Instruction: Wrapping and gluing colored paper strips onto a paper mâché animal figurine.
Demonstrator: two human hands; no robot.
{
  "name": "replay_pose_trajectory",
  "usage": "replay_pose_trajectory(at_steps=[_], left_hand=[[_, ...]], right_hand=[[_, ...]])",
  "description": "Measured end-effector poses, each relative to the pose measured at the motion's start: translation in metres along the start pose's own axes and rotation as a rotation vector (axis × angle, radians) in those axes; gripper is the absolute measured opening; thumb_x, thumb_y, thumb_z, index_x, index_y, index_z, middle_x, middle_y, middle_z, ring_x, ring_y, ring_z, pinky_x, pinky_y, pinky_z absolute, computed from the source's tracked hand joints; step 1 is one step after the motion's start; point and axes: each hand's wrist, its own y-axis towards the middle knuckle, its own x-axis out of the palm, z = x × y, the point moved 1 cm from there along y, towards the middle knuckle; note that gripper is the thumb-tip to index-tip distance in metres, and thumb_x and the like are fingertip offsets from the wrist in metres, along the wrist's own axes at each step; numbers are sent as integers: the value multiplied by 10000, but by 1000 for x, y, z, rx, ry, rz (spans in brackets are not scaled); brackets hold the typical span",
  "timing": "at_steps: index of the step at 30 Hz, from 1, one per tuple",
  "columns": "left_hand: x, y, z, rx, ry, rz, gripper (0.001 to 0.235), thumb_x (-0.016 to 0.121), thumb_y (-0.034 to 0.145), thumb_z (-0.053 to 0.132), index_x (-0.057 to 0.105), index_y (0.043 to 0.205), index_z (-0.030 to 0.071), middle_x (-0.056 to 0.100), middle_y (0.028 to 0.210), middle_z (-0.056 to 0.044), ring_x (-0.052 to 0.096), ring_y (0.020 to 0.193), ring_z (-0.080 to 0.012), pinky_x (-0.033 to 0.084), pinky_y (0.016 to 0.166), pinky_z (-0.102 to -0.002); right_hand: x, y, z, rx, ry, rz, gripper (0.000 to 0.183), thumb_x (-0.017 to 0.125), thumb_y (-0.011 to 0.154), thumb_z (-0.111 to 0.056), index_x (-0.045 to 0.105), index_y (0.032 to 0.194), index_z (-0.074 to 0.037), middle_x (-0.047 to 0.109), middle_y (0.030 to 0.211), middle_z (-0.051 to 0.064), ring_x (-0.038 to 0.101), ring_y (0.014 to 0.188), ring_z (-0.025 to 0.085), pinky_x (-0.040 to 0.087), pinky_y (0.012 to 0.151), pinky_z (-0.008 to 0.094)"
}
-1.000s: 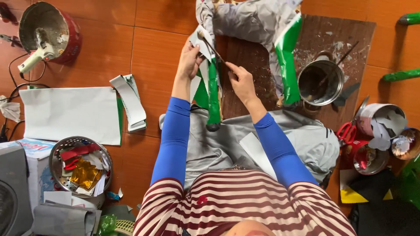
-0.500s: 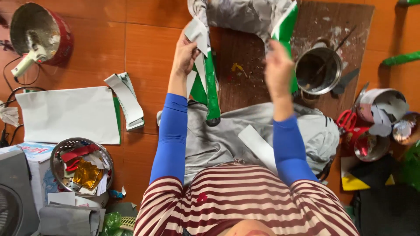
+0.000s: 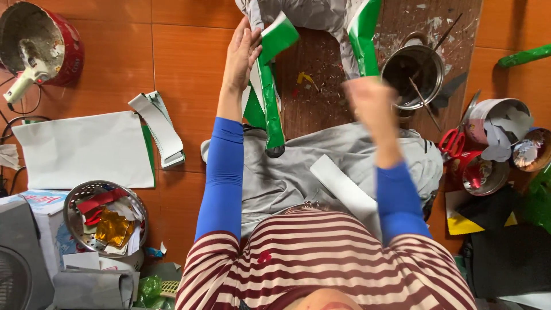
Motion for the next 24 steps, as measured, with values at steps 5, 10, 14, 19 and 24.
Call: replay_pose_trajectory(at_steps=[5,10,14,19,24], left_hand=[[2,1,-7,2,-31,16,659,443,1115,437,239,1637,90,404,1618,-270,377,1540,-398,354,1263,-471],[-2,3,-12,-23,-68,45,646,421,1113,438,277,1616,58,433,1606,-268,415,1513,-378,364,1244,-461],[-16,6,-41,109,-18,151,587,528,1108,320,401,1567,-23,551,1523,-280,550,1423,-364,462,1205,-461],[0,3,-74,155,768,387,652,741,1009,224,413,1530,9,634,1439,-259,639,1319,-294,533,1079,-395],[91,-31,35,-436,653,390,754,558,953,217,163,1586,113,734,1089,-256,725,867,-465,576,747,-477]], right_hand=[[177,68,7,164,245,-476,394,616,1040,-433,728,1011,-57,682,778,53,600,675,143,473,615,331],[256,114,2,257,994,-32,198,763,929,-236,719,979,-51,690,794,-3,576,635,90,436,542,253],[261,120,8,158,793,159,213,759,935,-203,743,878,1,733,759,18,614,630,74,501,563,256],[265,126,36,131,635,159,275,782,948,-209,742,809,24,716,721,28,544,635,65,456,551,266],[250,133,63,305,648,5,300,741,970,-212,762,809,40,721,722,92,567,588,141,422,538,317]])
